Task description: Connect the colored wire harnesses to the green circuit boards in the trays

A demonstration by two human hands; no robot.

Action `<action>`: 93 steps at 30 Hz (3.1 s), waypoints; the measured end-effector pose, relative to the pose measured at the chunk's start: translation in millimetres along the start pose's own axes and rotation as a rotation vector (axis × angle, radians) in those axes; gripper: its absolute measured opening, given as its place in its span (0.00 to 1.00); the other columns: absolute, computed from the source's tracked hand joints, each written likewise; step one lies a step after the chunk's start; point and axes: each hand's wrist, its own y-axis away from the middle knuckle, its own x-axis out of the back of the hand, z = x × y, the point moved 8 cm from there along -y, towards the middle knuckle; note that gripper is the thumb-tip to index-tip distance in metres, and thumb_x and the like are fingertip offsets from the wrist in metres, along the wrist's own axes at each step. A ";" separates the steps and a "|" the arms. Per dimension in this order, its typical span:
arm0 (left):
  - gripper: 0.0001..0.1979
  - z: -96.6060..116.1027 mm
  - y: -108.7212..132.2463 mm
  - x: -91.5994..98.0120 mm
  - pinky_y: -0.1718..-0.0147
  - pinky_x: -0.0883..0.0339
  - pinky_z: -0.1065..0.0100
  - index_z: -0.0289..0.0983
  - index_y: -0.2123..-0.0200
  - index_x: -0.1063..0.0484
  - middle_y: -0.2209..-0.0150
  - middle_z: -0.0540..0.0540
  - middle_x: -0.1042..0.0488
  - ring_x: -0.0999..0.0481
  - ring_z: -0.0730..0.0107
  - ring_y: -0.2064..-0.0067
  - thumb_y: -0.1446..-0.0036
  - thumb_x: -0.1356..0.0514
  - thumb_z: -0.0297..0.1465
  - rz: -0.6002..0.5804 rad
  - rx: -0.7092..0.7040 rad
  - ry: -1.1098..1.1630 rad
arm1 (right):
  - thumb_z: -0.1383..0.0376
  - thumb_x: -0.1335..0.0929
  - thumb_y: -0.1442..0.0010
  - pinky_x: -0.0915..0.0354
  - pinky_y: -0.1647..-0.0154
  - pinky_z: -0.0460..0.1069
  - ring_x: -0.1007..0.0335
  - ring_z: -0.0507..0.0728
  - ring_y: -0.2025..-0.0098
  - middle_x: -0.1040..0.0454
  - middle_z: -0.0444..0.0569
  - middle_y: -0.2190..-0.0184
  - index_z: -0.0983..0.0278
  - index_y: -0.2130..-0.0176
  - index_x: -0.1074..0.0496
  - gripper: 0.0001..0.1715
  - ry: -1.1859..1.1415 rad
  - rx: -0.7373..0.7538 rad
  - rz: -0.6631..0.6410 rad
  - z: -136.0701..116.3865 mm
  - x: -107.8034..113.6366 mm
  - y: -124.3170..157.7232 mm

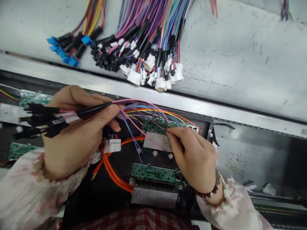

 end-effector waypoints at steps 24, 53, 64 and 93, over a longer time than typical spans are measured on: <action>0.14 -1.3 -1.3 -8.1 0.79 0.22 0.70 0.40 0.71 0.32 0.70 0.51 0.21 0.19 0.68 0.71 0.48 0.27 0.33 0.015 -0.058 0.062 | 0.69 0.32 0.36 0.30 0.62 0.48 0.24 0.54 0.63 0.21 0.46 0.64 0.60 0.59 0.26 0.06 -0.075 0.033 0.066 -30.9 11.0 -13.5; 0.14 -0.3 -3.6 -7.9 0.84 0.30 0.75 0.37 0.73 0.33 0.74 0.52 0.21 0.23 0.73 0.79 0.46 0.29 0.29 0.010 -0.098 0.036 | 0.65 0.33 0.35 0.31 0.66 0.45 0.23 0.51 0.67 0.20 0.43 0.67 0.60 0.61 0.24 0.05 -0.028 0.063 0.089 -24.8 -11.0 -16.6; 0.17 -2.3 -3.4 -8.0 0.85 0.29 0.70 0.40 0.73 0.34 0.75 0.52 0.22 0.24 0.71 0.80 0.48 0.27 0.34 -0.009 -0.057 0.056 | 0.64 0.31 0.36 0.32 0.63 0.48 0.24 0.53 0.65 0.21 0.46 0.65 0.62 0.57 0.26 0.06 -0.021 0.049 0.058 -33.4 -5.8 -12.4; 0.19 -7.6 -2.4 -12.0 0.80 0.22 0.68 0.39 0.70 0.35 0.68 0.49 0.25 0.18 0.64 0.71 0.49 0.27 0.39 -0.006 -0.090 0.141 | 0.65 0.32 0.36 0.34 0.70 0.46 0.23 0.52 0.69 0.21 0.42 0.69 0.60 0.63 0.26 0.03 0.003 0.067 0.070 -22.6 -15.7 -13.4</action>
